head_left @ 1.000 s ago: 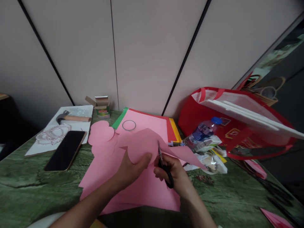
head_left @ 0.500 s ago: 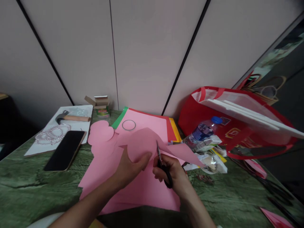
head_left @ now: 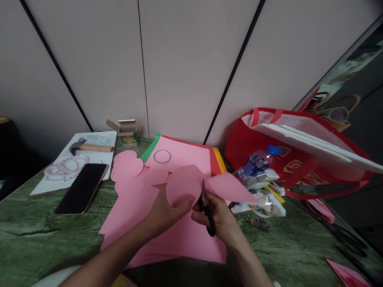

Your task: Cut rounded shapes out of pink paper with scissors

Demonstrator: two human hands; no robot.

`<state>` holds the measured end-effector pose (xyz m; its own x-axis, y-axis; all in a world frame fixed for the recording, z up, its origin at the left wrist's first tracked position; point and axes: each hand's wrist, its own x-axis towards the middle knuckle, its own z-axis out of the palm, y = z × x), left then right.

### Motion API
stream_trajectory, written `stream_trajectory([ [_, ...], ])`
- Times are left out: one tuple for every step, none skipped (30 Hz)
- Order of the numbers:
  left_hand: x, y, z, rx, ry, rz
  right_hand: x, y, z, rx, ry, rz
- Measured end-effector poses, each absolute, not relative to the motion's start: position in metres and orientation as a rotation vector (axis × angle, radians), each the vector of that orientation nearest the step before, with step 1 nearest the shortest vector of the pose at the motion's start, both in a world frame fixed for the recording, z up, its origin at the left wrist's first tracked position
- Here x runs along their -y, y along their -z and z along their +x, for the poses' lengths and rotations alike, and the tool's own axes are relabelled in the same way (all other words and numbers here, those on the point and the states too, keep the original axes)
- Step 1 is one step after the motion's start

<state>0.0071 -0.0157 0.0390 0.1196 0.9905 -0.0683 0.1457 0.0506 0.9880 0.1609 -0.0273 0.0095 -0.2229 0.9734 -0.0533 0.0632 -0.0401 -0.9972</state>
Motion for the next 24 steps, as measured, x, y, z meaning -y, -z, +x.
stream_trajectory([
  [0.0158,-0.038,0.0069,-1.25,-1.004,1.321,0.0274,-0.0092,0.1607,1.385,-1.392,-1.174],
  [0.0159,-0.037,0.0067,-1.253,-1.006,1.318,0.0275,-0.009,0.1605,1.371,-1.4,-1.172],
  [0.0159,-0.0362,0.0066,-1.258,-1.011,1.312,0.0277,-0.0088,0.1603,1.357,-1.404,-1.167],
  [0.0159,-0.0358,0.0066,-1.262,-1.014,1.31,0.0278,-0.0088,0.16,1.345,-1.406,-1.162],
  [0.016,-0.0358,0.0066,-1.264,-1.013,1.313,0.028,-0.009,0.1597,1.338,-1.406,-1.156],
  [0.016,-0.0363,0.0067,-1.267,-1.013,1.319,0.0282,-0.0094,0.1594,1.334,-1.405,-1.151],
  [0.016,-0.037,0.0067,-1.266,-1.009,1.329,0.0283,-0.0098,0.1591,1.335,-1.405,-1.147],
  [0.0161,-0.038,0.0068,-1.259,-1.002,1.34,0.0283,-0.0102,0.1588,1.338,-1.404,-1.145],
  [0.0161,-0.0388,0.0068,-1.25,-0.997,1.349,0.0284,-0.0106,0.1585,1.341,-1.403,-1.142],
  [0.0162,-0.0394,0.0068,-1.239,-0.992,1.353,0.0283,-0.011,0.1583,1.343,-1.402,-1.136],
  [0.0163,-0.0396,0.0068,-1.235,-0.991,1.351,0.0283,-0.0112,0.158,1.343,-1.401,-1.126],
  [0.0163,-0.0393,0.0067,-1.24,-0.995,1.343,0.0283,-0.0114,0.1578,1.343,-1.401,-1.116],
  [0.0163,-0.0386,0.0067,-1.251,-1.004,1.331,0.0283,-0.0115,0.1577,1.342,-1.402,-1.108],
  [0.0162,-0.0377,0.0067,-1.264,-1.013,1.321,0.0284,-0.0117,0.1576,1.34,-1.402,-1.104],
  [0.0161,-0.0368,0.0066,-1.275,-1.021,1.316,0.0285,-0.0118,0.1576,1.34,-1.403,-1.103],
  [0.0159,-0.036,0.0067,-1.277,-1.023,1.32,0.0287,-0.0119,0.1575,1.339,-1.404,-1.105],
  [0.0156,-0.0356,0.0067,-1.273,-1.025,1.328,0.0289,-0.0119,0.1575,1.337,-1.407,-1.105],
  [0.0154,-0.0355,0.0067,-1.266,-1.028,1.339,0.029,-0.0119,0.1575,1.331,-1.409,-1.104],
  [0.0152,-0.0357,0.0067,-1.258,-1.029,1.35,0.0291,-0.0118,0.1576,1.324,-1.414,-1.101],
  [0.015,-0.0361,0.0067,-1.25,-1.029,1.358,0.0291,-0.0115,0.1576,1.317,-1.419,-1.096],
  [0.015,-0.0367,0.0066,-1.245,-1.027,1.363,0.029,-0.0111,0.1578,1.313,-1.423,-1.089],
  [0.0151,-0.0373,0.0064,-1.243,-1.024,1.365,0.0287,-0.0105,0.1579,1.312,-1.426,-1.079],
  [0.0153,-0.0378,0.0062,-1.244,-1.02,1.367,0.0285,-0.01,0.1581,1.316,-1.429,-1.068],
  [0.0155,-0.0384,0.0059,-1.244,-1.016,1.368,0.0282,-0.0095,0.1583,1.324,-1.43,-1.055],
])
